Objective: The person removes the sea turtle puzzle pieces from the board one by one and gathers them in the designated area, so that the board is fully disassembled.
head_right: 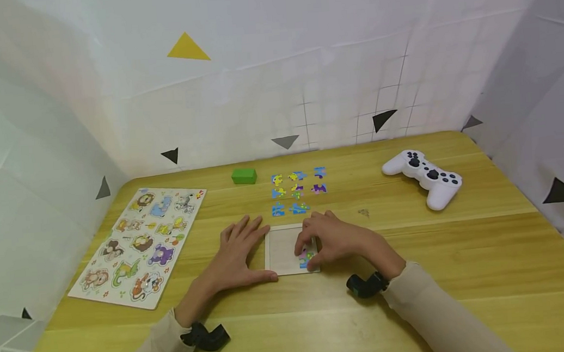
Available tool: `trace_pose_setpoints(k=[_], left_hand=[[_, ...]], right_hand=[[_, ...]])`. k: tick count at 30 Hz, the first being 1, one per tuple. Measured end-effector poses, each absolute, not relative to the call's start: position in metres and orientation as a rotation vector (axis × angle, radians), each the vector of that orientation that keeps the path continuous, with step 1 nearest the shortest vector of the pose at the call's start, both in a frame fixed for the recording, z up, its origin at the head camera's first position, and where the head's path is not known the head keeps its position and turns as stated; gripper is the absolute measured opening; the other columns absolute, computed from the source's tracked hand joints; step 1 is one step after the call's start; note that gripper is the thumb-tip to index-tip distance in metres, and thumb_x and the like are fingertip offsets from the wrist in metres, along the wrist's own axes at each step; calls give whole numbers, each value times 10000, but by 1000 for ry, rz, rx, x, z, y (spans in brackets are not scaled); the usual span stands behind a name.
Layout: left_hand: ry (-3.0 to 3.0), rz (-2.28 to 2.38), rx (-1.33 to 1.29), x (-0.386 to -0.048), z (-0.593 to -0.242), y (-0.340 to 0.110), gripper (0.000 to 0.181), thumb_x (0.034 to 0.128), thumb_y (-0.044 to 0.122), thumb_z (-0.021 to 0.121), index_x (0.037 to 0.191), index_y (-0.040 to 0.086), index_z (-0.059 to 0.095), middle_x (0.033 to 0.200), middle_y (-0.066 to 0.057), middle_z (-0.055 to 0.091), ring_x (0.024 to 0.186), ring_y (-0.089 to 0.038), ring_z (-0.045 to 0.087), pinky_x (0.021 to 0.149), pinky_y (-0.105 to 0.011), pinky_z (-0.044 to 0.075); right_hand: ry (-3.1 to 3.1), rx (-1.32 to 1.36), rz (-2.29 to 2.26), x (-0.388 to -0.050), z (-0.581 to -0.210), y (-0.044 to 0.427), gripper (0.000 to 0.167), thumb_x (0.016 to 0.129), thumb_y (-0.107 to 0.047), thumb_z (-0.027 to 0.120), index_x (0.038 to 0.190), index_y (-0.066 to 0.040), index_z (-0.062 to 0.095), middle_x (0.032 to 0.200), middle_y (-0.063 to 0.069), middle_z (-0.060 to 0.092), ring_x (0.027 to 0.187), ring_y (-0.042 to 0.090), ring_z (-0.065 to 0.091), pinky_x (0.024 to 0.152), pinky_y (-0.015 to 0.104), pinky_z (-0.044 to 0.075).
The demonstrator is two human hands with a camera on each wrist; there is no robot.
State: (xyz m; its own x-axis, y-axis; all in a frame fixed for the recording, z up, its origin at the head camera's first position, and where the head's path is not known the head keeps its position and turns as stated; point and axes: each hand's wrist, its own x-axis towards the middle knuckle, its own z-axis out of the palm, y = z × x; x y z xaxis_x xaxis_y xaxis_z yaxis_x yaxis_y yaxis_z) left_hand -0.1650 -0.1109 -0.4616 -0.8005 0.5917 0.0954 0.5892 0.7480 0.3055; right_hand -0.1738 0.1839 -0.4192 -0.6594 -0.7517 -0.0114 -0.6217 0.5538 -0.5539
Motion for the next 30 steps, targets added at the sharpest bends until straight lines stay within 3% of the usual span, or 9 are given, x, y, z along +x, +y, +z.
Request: trace_pose_setpoints(k=[14,30], left_hand=[[2917,521,986,-165,-459,-111,1073,739,826,656,1595,254,355,1703,-41,240,1591,-345,124,1209,-611,116],[2928,522,1002,-164,-460,-111,1072,736,816,671,1588,239,373,1695,-62,262,1584,-361,147,1199,-618,131]], right_hand=[[2520,-1133,-781,-172,-418,185,317,752,-344,905,1020,-319,738,906,-78,603,936,124,500,843,403,272],[2479,-1163,-801,-173,-417,184,348,754,-334,908,1049,-300,727,903,-123,677,901,97,565,819,371,270]])
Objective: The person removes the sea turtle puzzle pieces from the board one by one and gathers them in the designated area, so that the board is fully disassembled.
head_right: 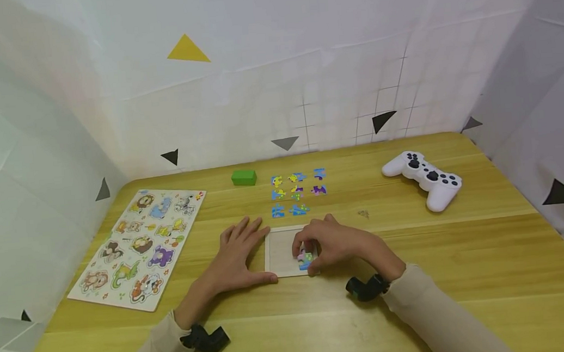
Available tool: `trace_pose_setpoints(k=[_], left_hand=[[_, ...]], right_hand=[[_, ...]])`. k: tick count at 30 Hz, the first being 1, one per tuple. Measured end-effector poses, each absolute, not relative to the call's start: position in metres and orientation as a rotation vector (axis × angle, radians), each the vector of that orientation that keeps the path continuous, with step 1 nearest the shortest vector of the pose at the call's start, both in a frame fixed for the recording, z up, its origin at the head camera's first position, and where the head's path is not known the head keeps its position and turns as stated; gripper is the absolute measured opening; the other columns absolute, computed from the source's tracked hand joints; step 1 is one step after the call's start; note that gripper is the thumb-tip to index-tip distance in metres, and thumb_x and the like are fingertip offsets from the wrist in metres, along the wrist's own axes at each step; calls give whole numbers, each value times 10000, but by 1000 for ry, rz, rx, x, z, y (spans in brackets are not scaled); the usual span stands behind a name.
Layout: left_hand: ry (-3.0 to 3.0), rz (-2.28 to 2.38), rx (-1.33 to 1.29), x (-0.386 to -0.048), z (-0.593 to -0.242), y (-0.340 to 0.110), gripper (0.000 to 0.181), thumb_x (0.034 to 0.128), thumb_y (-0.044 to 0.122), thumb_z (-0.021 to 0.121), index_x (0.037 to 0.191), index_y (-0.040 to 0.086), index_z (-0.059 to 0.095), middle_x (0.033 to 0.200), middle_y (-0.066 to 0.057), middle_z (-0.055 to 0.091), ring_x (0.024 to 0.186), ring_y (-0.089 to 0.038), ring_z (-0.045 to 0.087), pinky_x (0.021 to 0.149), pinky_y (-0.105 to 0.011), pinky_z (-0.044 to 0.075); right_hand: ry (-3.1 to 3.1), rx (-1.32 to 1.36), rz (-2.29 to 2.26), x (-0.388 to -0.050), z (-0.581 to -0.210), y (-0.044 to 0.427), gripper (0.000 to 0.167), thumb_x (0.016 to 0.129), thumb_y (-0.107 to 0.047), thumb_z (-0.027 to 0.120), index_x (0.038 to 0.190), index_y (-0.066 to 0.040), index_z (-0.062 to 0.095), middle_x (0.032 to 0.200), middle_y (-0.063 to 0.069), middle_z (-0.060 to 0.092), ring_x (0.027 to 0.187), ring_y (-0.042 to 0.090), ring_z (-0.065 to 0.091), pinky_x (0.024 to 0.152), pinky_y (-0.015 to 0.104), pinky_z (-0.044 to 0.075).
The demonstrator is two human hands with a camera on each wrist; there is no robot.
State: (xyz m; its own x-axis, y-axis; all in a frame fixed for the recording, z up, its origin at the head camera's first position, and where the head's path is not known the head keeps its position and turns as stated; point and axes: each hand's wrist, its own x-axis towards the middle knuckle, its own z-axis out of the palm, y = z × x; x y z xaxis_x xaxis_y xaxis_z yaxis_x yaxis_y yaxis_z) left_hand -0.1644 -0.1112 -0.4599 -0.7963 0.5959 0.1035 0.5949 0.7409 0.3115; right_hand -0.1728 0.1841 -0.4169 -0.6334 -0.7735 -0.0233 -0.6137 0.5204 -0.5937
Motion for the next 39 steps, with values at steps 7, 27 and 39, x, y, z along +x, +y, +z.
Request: trace_pose_setpoints(k=[7,27,39], left_hand=[[2927,528,992,-165,-460,-111,1077,730,811,679,1588,236,374,1694,-61,265,1585,-361,148,1203,-611,130],[2924,511,992,-166,-463,-112,1074,735,830,658,1594,262,355,1702,-41,243,1592,-344,124,1207,-597,110],[2917,536,995,-166,-462,-111,1069,733,812,678,1589,251,367,1698,-52,252,1589,-354,127,1204,-592,113]], right_hand=[[2474,-1155,-804,-171,-414,184,350,756,-307,907,1064,-275,743,913,-106,685,908,110,562,822,366,270],[2475,-1138,-824,-175,-419,188,320,814,-334,862,1117,-285,770,960,-138,664,927,86,527,827,356,294],[2531,-1125,-924,-186,-424,201,335,819,-293,862,1141,-244,783,951,-90,686,914,116,597,849,330,402]])
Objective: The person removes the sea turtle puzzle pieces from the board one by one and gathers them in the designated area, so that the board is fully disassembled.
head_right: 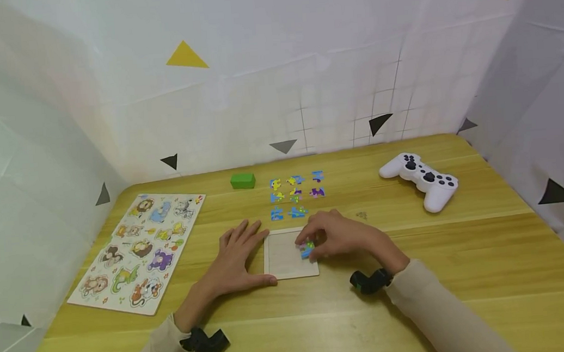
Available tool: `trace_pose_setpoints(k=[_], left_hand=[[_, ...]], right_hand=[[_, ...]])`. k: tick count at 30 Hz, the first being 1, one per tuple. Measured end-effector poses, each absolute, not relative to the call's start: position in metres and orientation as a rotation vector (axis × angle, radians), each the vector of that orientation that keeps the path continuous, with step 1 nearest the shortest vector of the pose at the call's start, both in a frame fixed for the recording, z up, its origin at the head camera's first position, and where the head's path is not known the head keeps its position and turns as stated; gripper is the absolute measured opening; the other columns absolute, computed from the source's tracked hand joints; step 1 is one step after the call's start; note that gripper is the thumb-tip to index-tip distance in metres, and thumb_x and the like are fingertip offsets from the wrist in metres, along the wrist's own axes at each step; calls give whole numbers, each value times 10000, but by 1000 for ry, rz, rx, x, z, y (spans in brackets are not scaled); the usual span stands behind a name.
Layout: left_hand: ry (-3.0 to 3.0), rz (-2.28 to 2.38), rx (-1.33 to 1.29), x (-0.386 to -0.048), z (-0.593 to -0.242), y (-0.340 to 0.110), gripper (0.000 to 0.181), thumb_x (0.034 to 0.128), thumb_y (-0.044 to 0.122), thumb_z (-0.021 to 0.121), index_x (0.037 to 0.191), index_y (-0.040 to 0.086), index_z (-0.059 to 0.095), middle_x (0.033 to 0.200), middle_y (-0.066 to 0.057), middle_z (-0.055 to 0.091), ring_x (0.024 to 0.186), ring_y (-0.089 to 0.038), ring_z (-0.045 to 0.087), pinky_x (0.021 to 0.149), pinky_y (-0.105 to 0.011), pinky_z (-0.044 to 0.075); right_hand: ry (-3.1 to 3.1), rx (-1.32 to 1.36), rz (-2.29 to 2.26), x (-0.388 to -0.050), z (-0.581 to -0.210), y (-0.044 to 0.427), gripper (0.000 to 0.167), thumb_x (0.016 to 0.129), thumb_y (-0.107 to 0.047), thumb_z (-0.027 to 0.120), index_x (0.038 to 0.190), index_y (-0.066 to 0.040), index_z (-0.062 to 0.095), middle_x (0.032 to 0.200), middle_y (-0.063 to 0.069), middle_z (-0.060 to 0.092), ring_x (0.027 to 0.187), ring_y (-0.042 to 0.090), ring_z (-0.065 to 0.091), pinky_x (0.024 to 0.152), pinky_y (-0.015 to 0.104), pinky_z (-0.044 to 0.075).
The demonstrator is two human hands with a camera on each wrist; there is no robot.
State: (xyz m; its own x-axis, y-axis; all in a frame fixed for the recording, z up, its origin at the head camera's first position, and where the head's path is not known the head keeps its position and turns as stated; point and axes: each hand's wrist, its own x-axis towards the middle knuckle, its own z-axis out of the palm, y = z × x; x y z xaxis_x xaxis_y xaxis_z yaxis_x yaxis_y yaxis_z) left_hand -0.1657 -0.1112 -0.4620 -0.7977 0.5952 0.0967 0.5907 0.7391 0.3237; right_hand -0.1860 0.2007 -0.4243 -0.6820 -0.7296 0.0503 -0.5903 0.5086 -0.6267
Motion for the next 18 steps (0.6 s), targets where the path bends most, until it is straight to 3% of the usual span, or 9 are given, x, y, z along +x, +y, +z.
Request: trace_pose_setpoints(k=[6,10,18], left_hand=[[2910,530,990,-165,-462,-111,1074,734,817,672,1595,259,354,1704,-46,236,1592,-352,113,1206,-587,106],[2916,541,1002,-165,-463,-112,1068,735,815,673,1591,258,360,1700,-51,247,1588,-356,126,1199,-596,115],[2922,543,1012,-165,-463,-112,1070,734,816,673,1593,262,355,1701,-48,248,1589,-356,129,1199,-600,114]], right_hand=[[2521,-1041,-1020,-192,-427,210,328,843,-229,844,1164,-212,778,1016,-65,708,938,134,630,857,324,515],[2553,-923,-1029,-197,-429,218,326,867,-223,823,1188,-245,767,1073,-87,700,997,125,610,912,345,504],[2652,-879,-1037,-203,-431,231,322,883,-188,803,1202,-199,760,1102,-42,709,997,166,615,889,370,493]])
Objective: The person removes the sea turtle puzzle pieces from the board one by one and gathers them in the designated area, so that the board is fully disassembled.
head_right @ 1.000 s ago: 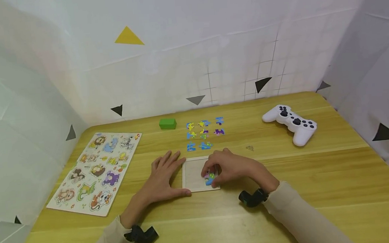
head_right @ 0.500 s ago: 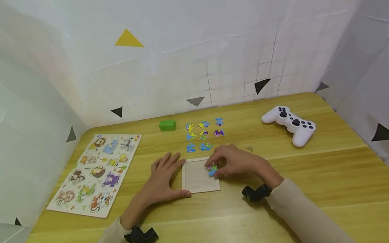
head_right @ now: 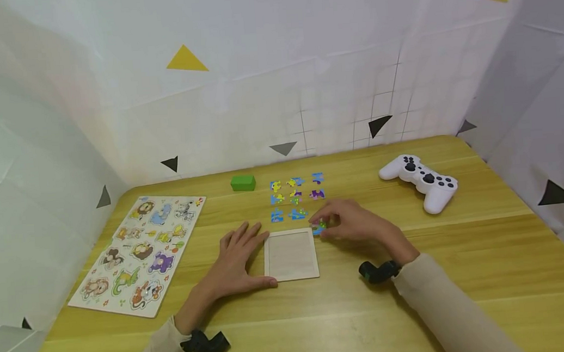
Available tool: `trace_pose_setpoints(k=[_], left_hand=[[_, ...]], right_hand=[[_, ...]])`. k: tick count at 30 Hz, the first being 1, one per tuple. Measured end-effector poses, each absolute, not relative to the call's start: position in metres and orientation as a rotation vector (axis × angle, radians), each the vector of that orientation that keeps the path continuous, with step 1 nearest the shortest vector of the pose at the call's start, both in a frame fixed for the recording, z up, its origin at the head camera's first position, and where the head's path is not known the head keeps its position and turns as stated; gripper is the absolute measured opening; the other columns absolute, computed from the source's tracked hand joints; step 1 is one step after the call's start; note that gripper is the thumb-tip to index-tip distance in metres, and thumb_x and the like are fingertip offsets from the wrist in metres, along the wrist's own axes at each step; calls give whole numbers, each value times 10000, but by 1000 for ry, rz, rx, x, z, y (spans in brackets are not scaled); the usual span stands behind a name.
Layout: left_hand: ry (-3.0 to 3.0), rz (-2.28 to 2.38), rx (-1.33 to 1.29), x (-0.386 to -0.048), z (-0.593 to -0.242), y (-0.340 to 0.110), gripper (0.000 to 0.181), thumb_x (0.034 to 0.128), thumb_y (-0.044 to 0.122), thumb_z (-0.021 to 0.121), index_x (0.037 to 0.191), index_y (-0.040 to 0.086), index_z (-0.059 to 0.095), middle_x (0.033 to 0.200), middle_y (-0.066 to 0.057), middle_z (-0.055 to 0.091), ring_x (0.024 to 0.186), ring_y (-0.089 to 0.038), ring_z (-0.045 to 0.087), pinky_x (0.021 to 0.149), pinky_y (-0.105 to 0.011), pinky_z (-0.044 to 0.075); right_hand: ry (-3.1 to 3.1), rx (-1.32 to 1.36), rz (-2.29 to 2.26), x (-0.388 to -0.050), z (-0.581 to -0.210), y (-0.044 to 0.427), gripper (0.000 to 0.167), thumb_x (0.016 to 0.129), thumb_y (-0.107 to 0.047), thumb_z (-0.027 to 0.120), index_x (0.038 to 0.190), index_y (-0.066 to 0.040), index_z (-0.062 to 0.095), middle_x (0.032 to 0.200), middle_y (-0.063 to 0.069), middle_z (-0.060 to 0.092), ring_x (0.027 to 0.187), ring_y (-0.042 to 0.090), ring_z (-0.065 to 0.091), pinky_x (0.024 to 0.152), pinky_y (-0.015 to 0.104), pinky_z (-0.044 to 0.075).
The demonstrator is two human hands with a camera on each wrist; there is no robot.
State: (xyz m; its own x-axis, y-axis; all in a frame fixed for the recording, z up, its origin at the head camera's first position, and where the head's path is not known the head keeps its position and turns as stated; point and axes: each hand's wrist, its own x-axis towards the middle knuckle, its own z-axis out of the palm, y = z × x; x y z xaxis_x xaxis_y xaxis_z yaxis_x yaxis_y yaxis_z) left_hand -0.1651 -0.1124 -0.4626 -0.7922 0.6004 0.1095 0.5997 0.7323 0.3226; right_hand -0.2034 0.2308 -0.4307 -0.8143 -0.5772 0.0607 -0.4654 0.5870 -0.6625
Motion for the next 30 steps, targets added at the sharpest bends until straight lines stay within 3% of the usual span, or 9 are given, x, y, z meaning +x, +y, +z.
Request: trace_pose_setpoints(k=[10,18,30], left_hand=[[2925,541,1004,-167,-463,-113,1073,733,817,672,1593,260,355,1703,-42,240,1591,-354,124,1202,-592,107],[2916,554,1009,-167,-464,-113,1078,736,807,680,1596,246,353,1703,-55,240,1589,-364,127,1203,-599,107],[2909,538,1003,-167,-465,-111,1080,734,831,658,1600,268,341,1709,-34,226,1595,-333,106,1211,-590,104]], right_hand=[[2823,-858,-909,-212,-433,238,291,885,-215,800,1174,-200,773,1027,-39,709,988,187,572,797,383,262],[2821,-853,-989,-222,-440,241,310,906,-219,785,1210,-162,759,973,-12,668,838,148,528,742,277,393],[2824,-886,-1040,-233,-448,244,334,905,-183,775,1236,-153,751,914,-4,605,808,150,440,715,286,349]])
